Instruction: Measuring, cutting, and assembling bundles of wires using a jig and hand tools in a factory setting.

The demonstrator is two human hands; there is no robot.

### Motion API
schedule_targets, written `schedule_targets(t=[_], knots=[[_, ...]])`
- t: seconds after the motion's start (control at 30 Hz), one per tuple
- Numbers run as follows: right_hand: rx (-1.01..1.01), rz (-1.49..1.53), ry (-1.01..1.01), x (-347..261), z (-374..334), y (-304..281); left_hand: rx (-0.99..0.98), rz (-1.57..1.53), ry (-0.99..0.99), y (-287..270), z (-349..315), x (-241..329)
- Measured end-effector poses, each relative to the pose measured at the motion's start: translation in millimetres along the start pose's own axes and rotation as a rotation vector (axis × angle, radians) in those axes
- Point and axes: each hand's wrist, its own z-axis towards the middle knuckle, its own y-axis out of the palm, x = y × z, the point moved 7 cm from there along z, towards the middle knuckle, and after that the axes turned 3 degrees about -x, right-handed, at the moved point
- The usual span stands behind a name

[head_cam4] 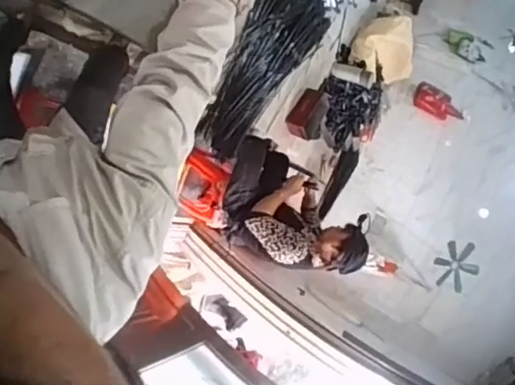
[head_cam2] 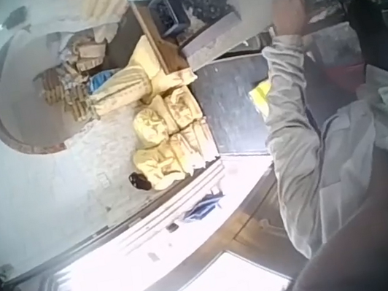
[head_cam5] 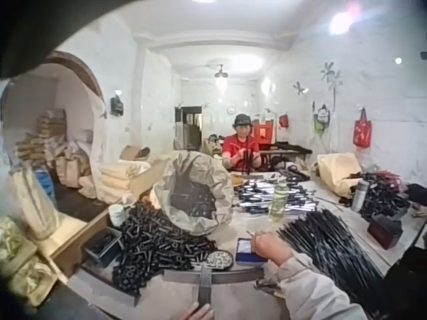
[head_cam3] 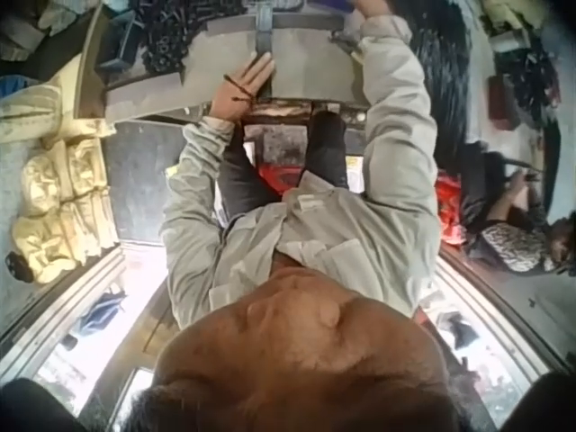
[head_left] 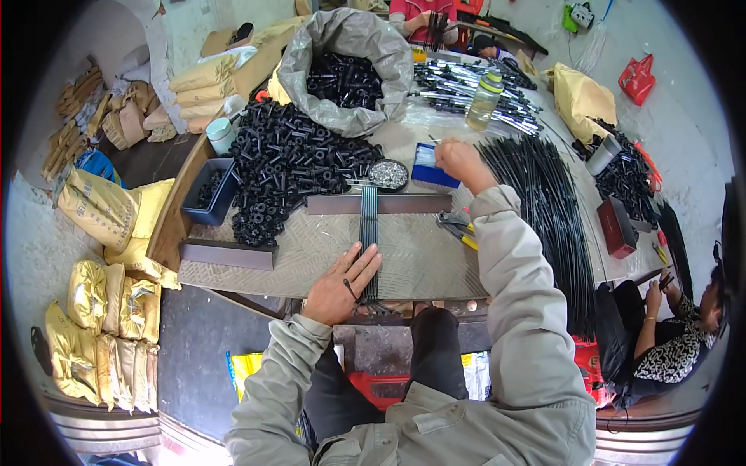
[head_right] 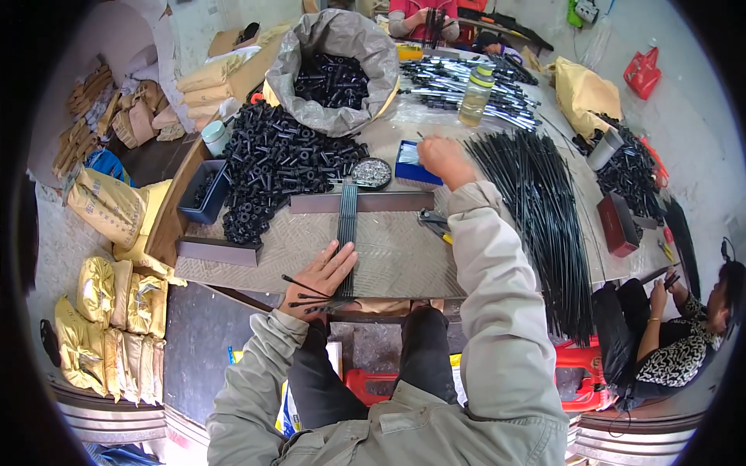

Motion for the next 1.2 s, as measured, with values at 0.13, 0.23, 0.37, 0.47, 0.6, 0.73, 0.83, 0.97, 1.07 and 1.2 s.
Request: schedule_targets(t=[0.13, 0.23, 0.37, 0.47, 0.6, 0.73, 0.83, 0.97, 1.07, 1.2], knots=[[0.027, 0.011, -0.023, -0.8, 9.9, -0.8, 0.048, 0.015, 0.008, 2.8, -4.7, -2.5], [0.109, 0.047, -0.07, 1.5, 0.4, -12.2, 0.052, 0.005, 0.011, 4.9, -5.4, 0.6], [0.248, 0.171, 0.042, 6.5, -14.0, -34.6, 0.033, 0.02, 0.035, 2.2, 5.1, 6.3], [0.116, 1.516, 0.245, -63.7, -45.5, -92.2, 0.045, 0.121, -0.01, -27.0, -8.5, 8.6], [0.089, 1.471, 0.047, -129.7, -128.8, -200.3, 0.192, -0.846, 0.013, -78.6, -1.2, 20.6], [0.39, 0.855, -0.211, -172.8, -168.4, -256.0, 0.079, -1.345, -0.051, -114.6, 6.3, 41.8], [0.431, 0.71, -0.236, -185.3, -169.0, -259.2, 0.23, -1.1, -0.053, -134.1, 4.0, 40.1], [0.441, 0.729, -0.191, -183.0, -164.0, -241.0, 0.261, -1.246, -0.084, -130.7, 4.0, 39.7], [0.477, 0.848, -0.213, -179.6, -160.2, -232.6, 0.28, -1.2, -0.09, -134.1, 3.9, 39.4], [0.486, 0.945, -0.222, -177.8, -157.4, -227.4, 0.281, -1.179, -0.101, -136.4, 7.7, 39.8]])
